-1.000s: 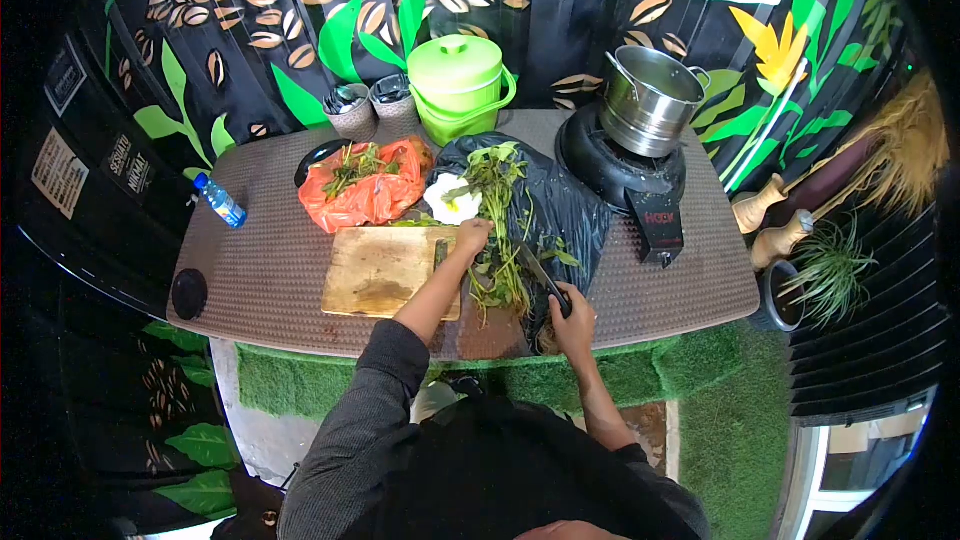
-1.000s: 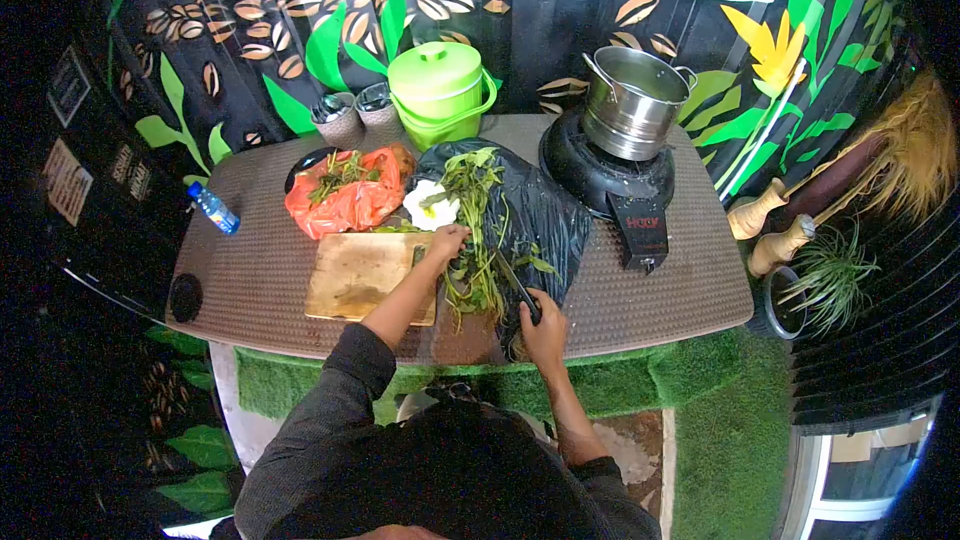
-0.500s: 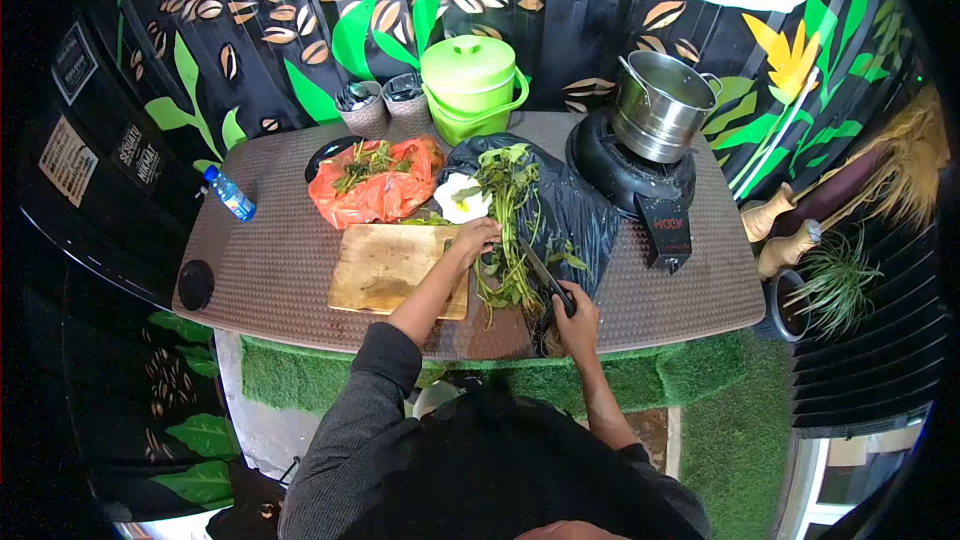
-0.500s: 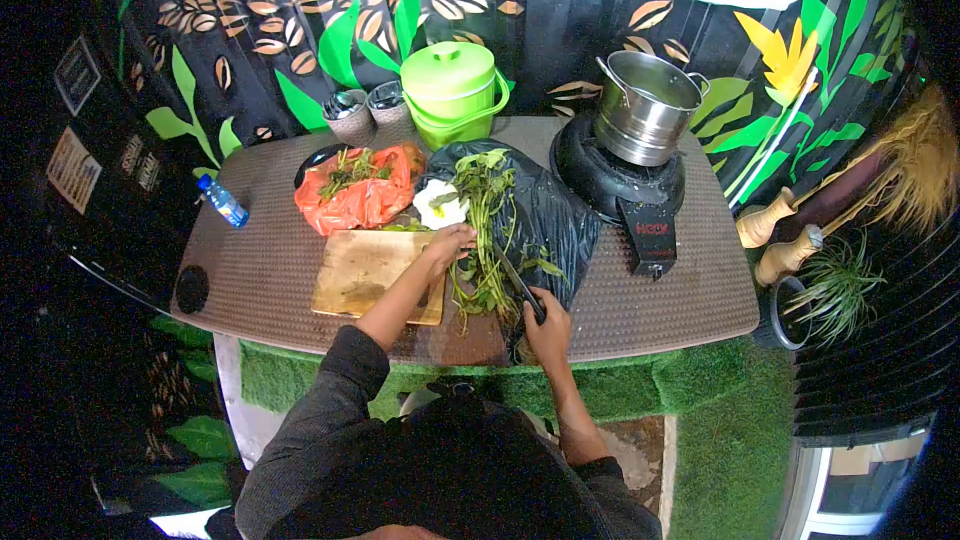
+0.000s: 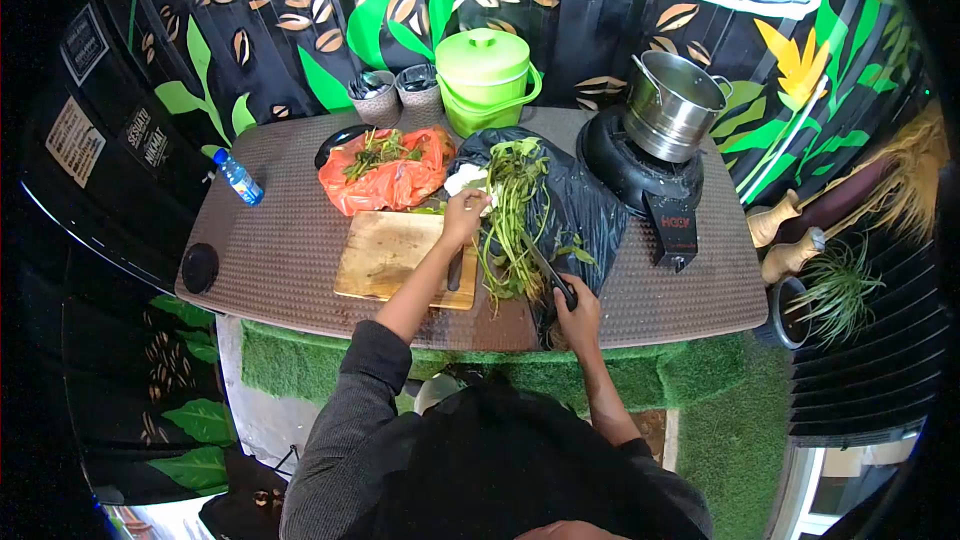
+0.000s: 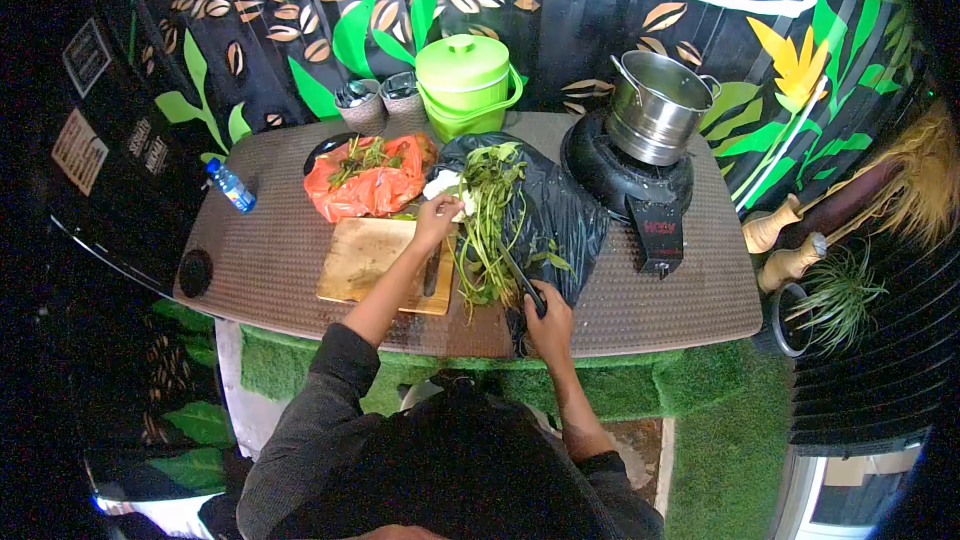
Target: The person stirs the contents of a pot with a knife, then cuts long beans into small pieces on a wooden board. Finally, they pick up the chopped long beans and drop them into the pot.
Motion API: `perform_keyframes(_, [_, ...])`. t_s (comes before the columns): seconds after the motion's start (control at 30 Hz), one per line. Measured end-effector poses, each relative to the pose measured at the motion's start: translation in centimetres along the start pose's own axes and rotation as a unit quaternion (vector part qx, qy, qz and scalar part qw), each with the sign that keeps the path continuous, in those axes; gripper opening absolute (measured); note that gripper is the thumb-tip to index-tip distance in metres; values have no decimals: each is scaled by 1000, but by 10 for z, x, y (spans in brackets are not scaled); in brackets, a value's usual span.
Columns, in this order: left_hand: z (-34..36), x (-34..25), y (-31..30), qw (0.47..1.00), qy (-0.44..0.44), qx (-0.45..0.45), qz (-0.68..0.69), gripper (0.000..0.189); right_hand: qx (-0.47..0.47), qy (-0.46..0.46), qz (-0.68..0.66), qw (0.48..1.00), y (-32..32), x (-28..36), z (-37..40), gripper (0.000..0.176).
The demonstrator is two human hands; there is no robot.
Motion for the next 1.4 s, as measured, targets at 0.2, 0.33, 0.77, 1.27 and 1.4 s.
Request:
perform_keyframes(0.2, [-11,-70,-15,973,199,-52,-108,23,2,9,-36,999,5,11,-5,25])
perform_keyframes(0.33, [-14,-100,-30,973,192,-72,-100,19,4,13,-62,998,12,12,-7,27])
perform_keyframes(0.77, [19,-89,-155,950,181,-251,-43,22,47,23,-70,996,45,25,0,26])
perform_keyframes(1.27, [162,52,-225,909,-71,-411,-21,12,210,-58,16,976,148,50,57,33])
perform_keyframes(1.4, [164,64,-224,897,-93,-432,1,14,234,-84,78,966,161,47,59,42])
Point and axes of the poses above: each hand's wrist, its own z-axis away from the middle knuckle, its own y-axis out of the palm, x = y × z, the point moved 8 cm from there along -z, towards the middle knuckle, and after that the axes turned 13 degrees about y, right-handed, at the moved point
